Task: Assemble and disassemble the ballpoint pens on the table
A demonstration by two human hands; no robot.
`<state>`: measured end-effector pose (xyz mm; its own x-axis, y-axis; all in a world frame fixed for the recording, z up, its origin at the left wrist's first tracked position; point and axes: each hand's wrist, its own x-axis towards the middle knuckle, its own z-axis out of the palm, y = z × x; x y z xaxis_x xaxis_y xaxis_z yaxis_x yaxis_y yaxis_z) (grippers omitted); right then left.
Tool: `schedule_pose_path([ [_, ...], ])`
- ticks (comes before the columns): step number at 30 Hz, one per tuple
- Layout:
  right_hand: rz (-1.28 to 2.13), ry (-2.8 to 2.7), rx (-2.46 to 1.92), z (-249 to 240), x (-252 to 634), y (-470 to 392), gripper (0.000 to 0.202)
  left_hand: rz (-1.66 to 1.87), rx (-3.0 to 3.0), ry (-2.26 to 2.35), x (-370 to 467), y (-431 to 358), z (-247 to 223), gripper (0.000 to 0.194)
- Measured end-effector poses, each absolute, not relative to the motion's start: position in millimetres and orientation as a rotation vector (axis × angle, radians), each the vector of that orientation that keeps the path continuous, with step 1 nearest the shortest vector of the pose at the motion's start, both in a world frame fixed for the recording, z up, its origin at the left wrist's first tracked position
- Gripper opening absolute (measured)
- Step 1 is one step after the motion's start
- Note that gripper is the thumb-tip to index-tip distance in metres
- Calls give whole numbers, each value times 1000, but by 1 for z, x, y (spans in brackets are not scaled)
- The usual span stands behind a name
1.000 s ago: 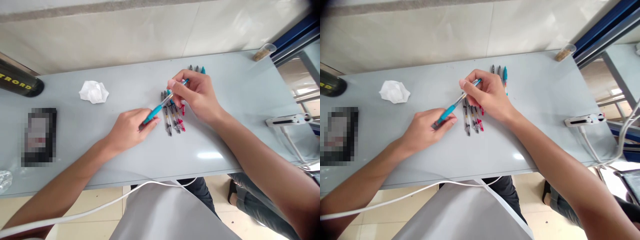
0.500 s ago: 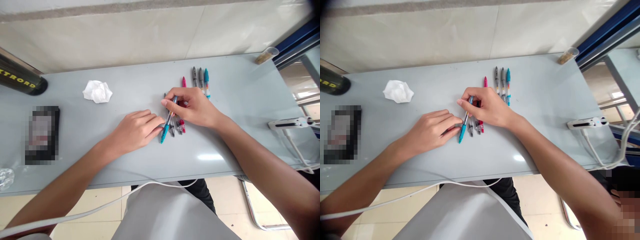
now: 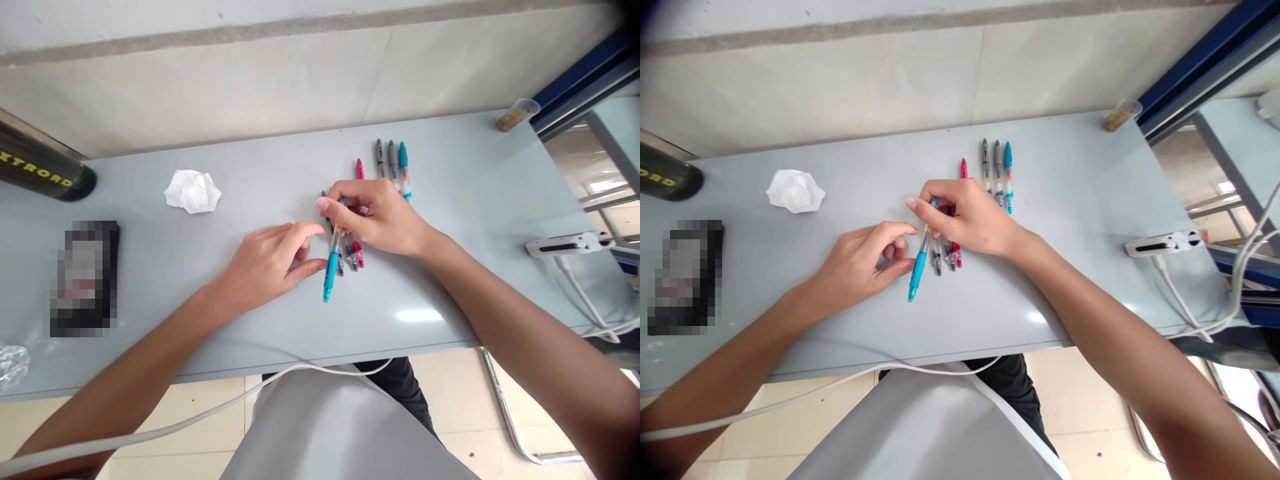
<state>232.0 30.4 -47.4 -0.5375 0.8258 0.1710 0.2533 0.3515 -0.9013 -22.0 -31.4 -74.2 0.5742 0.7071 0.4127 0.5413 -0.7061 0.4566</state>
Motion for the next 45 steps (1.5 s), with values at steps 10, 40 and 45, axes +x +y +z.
schedule_pose_path([
  [10,1142,-2014,-938,-44,231,28,68,852,2475,995,-23,-31,-71,34],
  [40,1121,-1886,-989,-54,231,30,64,903,2490,930,-20,-33,-69,42],
  [45,1103,-1851,-1008,-53,231,31,62,912,2465,1049,-18,-36,-70,28],
])
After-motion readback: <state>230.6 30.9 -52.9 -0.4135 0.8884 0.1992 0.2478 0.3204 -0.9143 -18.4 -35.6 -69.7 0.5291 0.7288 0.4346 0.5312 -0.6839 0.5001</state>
